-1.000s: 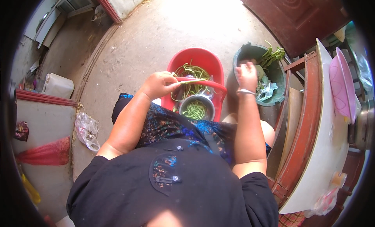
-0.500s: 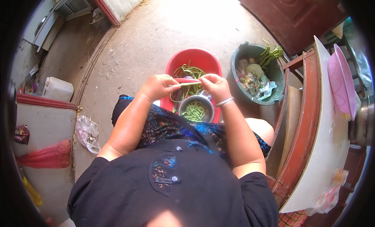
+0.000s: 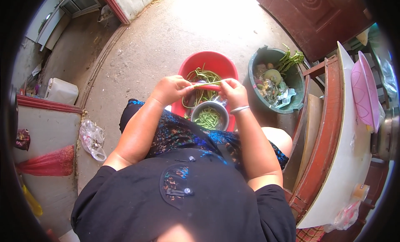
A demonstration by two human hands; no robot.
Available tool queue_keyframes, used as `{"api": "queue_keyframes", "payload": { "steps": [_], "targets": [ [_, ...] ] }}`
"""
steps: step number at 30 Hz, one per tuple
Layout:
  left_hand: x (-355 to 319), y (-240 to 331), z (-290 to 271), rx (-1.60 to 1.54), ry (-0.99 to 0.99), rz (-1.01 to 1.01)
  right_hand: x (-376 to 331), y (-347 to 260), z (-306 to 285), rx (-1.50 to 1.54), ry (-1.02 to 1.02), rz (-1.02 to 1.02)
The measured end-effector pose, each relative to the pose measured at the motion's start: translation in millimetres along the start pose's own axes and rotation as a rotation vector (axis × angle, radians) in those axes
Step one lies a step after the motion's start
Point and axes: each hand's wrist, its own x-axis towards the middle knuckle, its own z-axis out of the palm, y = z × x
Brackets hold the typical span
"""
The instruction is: The person is snapping the ends off green beans by hand and placing the cleaned beans into a metal bowl inside a red bucket while discarding waste into the red bucket and a green bin.
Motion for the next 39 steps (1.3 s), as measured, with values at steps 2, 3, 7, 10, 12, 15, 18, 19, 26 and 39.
{"api": "queue_keyframes", "payload": {
  "steps": [2,3,7,10,12,15,18,19,26,39],
  "targets": [
    [-1,-3,2,0.076,-0.052,0.030,-2,-2,1,-0.001,-0.022,-0.005],
    [-1,0,2,0.075,-0.053,0.032,-3,-4,1,-0.004,-0.042,-0.010],
    [-2,11,8,0.035,-0.099,0.079,-15,-2,24,-0.132,-0.108,-0.101],
    [-1,7,16,0.010,-0.090,0.191,-25,1,45,-0.102,-0.187,-0.072],
    [-1,3,19,0.010,-0.043,0.239,-24,7,48,-0.137,-0.213,-0.109],
    [0,2,16,-0.060,0.000,0.279,-26,14,51,-0.085,-0.163,-0.103],
    [3,0,14,-0.103,0.053,0.330,-25,25,52,-0.083,-0.213,-0.107],
    [2,1,14,-0.104,0.051,0.330,-24,29,53,-0.142,-0.235,-0.141],
    [3,-1,2,-0.226,0.105,0.126,-24,29,43,-0.850,-0.386,-0.112],
    [-3,1,4,-0.142,-0.010,0.015,31,-34,-103,0.643,0.639,-0.102]
  ]
}}
